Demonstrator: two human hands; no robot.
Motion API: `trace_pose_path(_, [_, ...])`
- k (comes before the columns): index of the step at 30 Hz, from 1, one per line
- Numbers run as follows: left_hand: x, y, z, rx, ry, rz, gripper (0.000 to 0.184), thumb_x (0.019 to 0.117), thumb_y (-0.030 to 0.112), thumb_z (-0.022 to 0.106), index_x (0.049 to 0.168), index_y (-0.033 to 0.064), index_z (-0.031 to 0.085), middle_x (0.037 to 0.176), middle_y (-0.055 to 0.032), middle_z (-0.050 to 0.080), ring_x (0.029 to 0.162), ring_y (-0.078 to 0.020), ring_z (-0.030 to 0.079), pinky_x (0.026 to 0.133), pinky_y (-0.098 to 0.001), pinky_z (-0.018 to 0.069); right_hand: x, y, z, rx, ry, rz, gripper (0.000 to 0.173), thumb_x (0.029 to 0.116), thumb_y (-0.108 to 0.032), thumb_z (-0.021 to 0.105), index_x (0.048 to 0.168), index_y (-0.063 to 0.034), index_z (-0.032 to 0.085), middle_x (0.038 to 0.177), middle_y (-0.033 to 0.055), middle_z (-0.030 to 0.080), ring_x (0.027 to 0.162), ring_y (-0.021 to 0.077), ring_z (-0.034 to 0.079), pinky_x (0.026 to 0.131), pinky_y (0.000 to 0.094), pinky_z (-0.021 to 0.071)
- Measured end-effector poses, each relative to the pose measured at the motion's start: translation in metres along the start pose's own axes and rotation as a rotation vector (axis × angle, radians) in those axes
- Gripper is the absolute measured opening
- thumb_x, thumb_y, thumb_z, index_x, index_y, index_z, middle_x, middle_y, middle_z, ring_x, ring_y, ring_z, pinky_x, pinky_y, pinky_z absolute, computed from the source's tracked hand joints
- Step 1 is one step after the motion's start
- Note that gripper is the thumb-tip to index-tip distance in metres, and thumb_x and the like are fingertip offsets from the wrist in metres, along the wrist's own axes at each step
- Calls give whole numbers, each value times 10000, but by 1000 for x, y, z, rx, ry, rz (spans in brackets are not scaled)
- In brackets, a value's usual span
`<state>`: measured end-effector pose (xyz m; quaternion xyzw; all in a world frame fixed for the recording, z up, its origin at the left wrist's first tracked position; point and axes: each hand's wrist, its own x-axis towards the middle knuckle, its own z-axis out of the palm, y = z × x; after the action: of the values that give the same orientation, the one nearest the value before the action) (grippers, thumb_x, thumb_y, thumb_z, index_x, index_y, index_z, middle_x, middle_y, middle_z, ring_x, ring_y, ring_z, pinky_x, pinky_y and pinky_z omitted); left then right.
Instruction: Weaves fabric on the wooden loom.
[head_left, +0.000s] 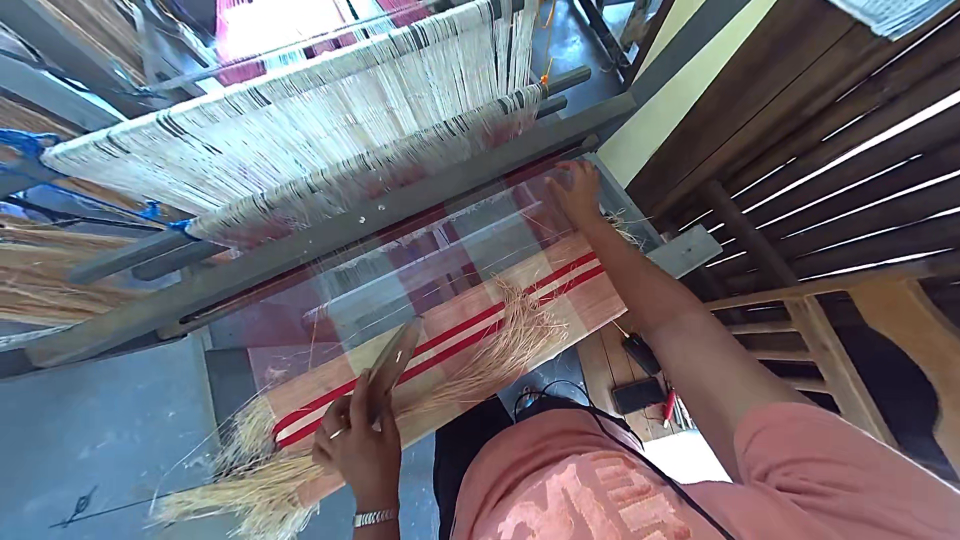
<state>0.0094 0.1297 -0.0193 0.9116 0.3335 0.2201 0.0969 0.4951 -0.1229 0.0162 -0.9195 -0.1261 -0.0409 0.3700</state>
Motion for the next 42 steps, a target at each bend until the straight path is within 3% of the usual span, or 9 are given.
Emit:
trace_pose_path(3, [-2,-19,12,103,22,-62,536,964,418,568,1491,321,534,1350,-188,596,1267,-459,516,1024,-704,306,9,17,12,-38,4,-1,408,951,-395,714,1268,-139,704,1385,164,594,1312,418,504,1052,664,393])
trace_pose_path(7, [-10,-28,27,158,32,-87,527,992,472,504,1500,333,518,1348,-150,604,1297,-408,509,1075,-683,268,5,31,18,231,152,-36,218,954,-240,724,1052,-48,763,1190,138,704,1182,267,631,1065,444,485])
trace_pose_path(18, [-20,-34,50,214,138,-99,584,986,504,467,1498,229,522,1345,-140,627,1285,-361,545,1096,-612,292,-94,119,-88,1207,457,624,379,1013,-264,652,1338,-97,551,1249,22,627,1066,104,624,894,275,533])
trace_pose_path(21, [-20,-32,48,193,130,-120,611,975,520,464,1472,170,533,1355,-155,623,1296,-367,541,1115,-611,275,-127,157,-104,911,573,736,327,1026,-224,630,1288,-32,589,1142,72,638,923,127,638,815,283,552])
trace_pose_path(23, [-20,-33,49,199,131,-124,610,973,534,456,1455,172,550,1351,-144,627,1299,-353,540,1116,-599,277,-145,178,-111,521,588,816,372,999,-140,637,1339,5,600,1269,175,643,1091,234,652,947,396,547])
trace_pose_path(27, [-20,-32,46,183,129,-115,605,966,510,478,1460,168,550,1353,-150,629,1297,-377,545,1107,-613,291,-153,159,-130,120,612,921,894,926,-158,674,1600,74,134,1636,294,241,1508,369,323,1216,443,334])
trace_pose_path(33, [-21,-33,43,126,126,-44,584,940,535,480,1406,211,619,1318,-140,661,1243,-392,581,1082,-648,322,-108,31,-109,97,592,130,831,999,-268,611,1587,103,155,1640,330,206,1538,388,252,1262,413,260])
trace_pose_path(38, [-24,-39,49,88,153,-60,543,925,504,500,1362,224,659,1299,-113,680,1204,-373,604,1066,-655,340,-77,-139,-3,112,-21,-509,621,1057,-327,525,1542,29,372,1571,242,418,1484,334,387,1239,465,328])
trace_pose_path(42, [-26,-44,52,89,166,-58,538,936,488,493,1417,274,607,1329,-60,660,1236,-327,575,1075,-618,331,-46,-200,94,-205,-290,-688,695,1063,-608,354,1488,-85,526,1542,158,502,1477,364,404,1241,668,142])
